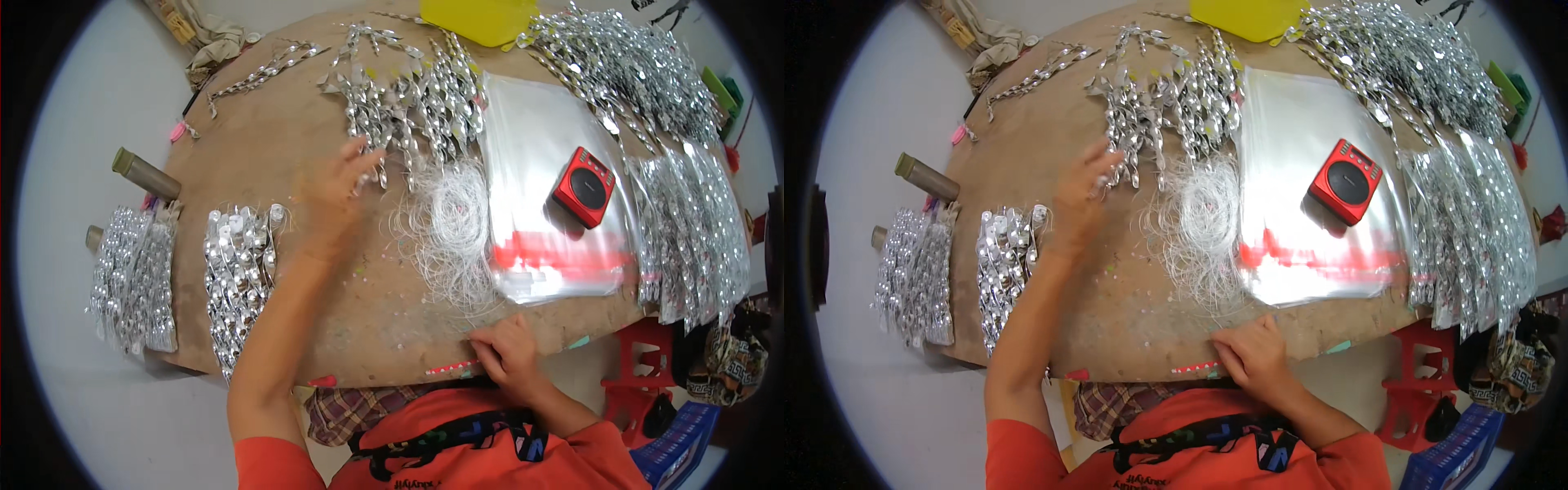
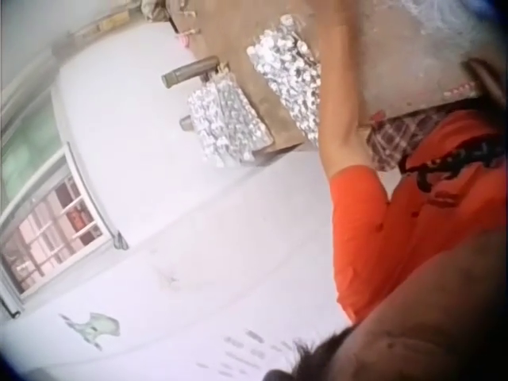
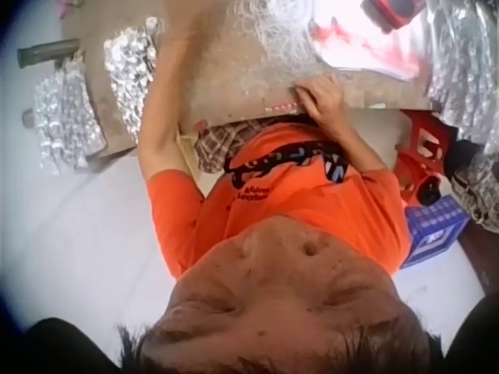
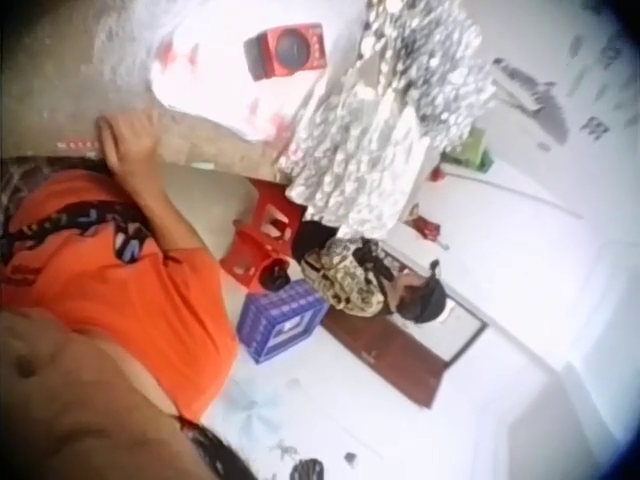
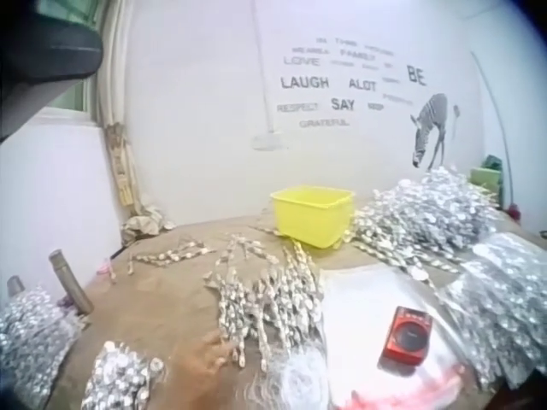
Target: Assembling small silver-colored toy components at a factory workbench.
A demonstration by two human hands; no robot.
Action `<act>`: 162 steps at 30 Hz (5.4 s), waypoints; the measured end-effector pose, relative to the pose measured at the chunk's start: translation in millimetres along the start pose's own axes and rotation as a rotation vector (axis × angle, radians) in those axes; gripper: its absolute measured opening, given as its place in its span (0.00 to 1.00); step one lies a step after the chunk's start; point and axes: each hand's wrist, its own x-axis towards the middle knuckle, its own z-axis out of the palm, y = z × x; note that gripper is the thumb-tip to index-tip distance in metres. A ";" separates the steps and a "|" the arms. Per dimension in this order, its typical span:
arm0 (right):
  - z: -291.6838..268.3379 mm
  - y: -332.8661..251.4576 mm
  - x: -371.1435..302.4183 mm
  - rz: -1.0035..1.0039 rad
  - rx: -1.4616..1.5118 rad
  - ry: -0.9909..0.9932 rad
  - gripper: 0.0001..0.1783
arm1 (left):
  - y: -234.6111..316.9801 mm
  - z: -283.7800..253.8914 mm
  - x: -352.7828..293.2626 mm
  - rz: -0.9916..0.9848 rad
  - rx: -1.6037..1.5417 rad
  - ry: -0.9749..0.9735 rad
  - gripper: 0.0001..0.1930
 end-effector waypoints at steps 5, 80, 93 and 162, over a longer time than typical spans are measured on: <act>0.1 2.4 -0.4 0.027 0.087 0.124 0.07 | 41.2 -55.1 24.9 -0.488 -0.589 0.302 0.12; -7.5 -1.2 10.9 -0.320 -0.392 -0.200 0.07 | 168.9 -78.8 -162.8 -1.232 -1.254 -0.401 0.14; 23.1 -49.4 1.0 -0.322 -0.047 -0.001 0.10 | 167.2 -71.6 -159.2 -1.355 -1.456 -0.340 0.13; 4.0 -65.8 12.4 0.318 0.970 -0.239 0.20 | 177.1 -74.2 -163.9 -1.051 -1.315 -0.288 0.21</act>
